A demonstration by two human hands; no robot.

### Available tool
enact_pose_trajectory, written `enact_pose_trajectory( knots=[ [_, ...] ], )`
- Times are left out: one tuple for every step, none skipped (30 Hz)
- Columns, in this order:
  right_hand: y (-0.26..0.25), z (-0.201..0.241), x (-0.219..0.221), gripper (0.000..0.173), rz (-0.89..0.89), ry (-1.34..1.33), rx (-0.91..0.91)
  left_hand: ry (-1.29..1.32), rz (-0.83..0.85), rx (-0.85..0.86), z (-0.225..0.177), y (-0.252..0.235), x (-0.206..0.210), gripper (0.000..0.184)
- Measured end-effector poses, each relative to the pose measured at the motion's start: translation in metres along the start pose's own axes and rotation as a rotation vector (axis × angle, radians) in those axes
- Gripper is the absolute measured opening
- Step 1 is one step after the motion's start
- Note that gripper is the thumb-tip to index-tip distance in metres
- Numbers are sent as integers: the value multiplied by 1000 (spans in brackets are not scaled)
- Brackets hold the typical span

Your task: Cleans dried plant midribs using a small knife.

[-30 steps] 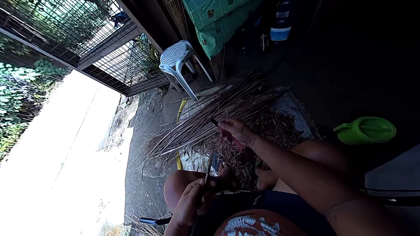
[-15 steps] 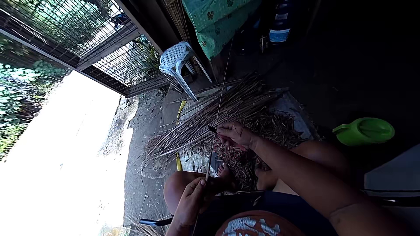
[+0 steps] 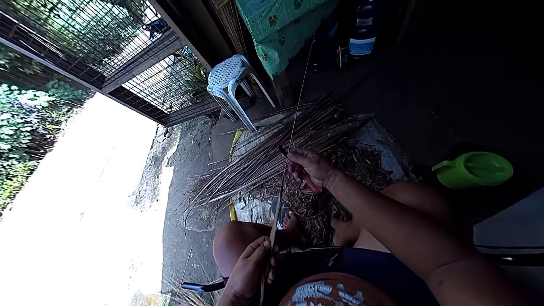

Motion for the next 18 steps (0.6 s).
enact_pose_trajectory(
  knots=[
    [0, -1, 1, 23, 11, 3, 5, 10, -23, -5, 2, 0, 0, 34],
    [2, -4, 6, 24, 46, 18, 23, 23, -46, -4, 1, 0, 0, 34],
    [6, -10, 13, 24, 101, 40, 50, 37, -63, 3, -2, -2, 1, 34],
    [10, -18, 21, 24, 173, 74, 86, 47, -79, 15, -6, -4, 2, 34],
    [16, -27, 30, 23, 252, 120, 118, 51, -97, 28, -9, -7, 3, 34],
    [23, -35, 38, 24, 331, 172, 150, 53, -116, 40, -12, -10, 3, 34],
    [29, -43, 46, 23, 406, 218, 169, 53, -140, 45, -15, -12, 3, 34],
    [35, -49, 53, 23, 472, 259, 179, 51, -163, 47, -17, -15, 3, 34],
    [41, -53, 58, 24, 528, 304, 181, 48, -175, 51, -19, -17, 3, 35],
    [45, -55, 63, 24, 566, 342, 175, 41, -179, 57, -21, -20, 5, 35],
    [47, -55, 66, 25, 575, 363, 156, 34, -175, 63, -23, -21, 7, 35],
    [47, -53, 66, 25, 563, 370, 126, 30, -164, 69, -24, -22, 8, 35],
    [45, -50, 65, 25, 536, 372, 96, 34, -152, 72, -26, -22, 9, 35],
    [42, -47, 62, 25, 506, 375, 74, 35, -139, 72, -27, -21, 10, 35],
    [38, -44, 59, 25, 480, 381, 56, 35, -130, 71, -29, -21, 11, 35],
    [35, -42, 56, 25, 465, 385, 49, 40, -128, 71, -29, -20, 11, 35],
    [34, -41, 54, 25, 457, 389, 45, 40, -125, 74, -30, -19, 12, 35],
    [32, -39, 54, 25, 452, 391, 42, 38, -121, 76, -31, -19, 12, 35]
  ],
)
Point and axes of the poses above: each hand's wrist, its own y-axis away from the middle knuckle, its own x-axis out of the palm, z = x × y, the point moved 7 cm from there along -y, towards the middle knuckle, and after that the axes turned 3 degrees about -y, right-handed, at the moved point
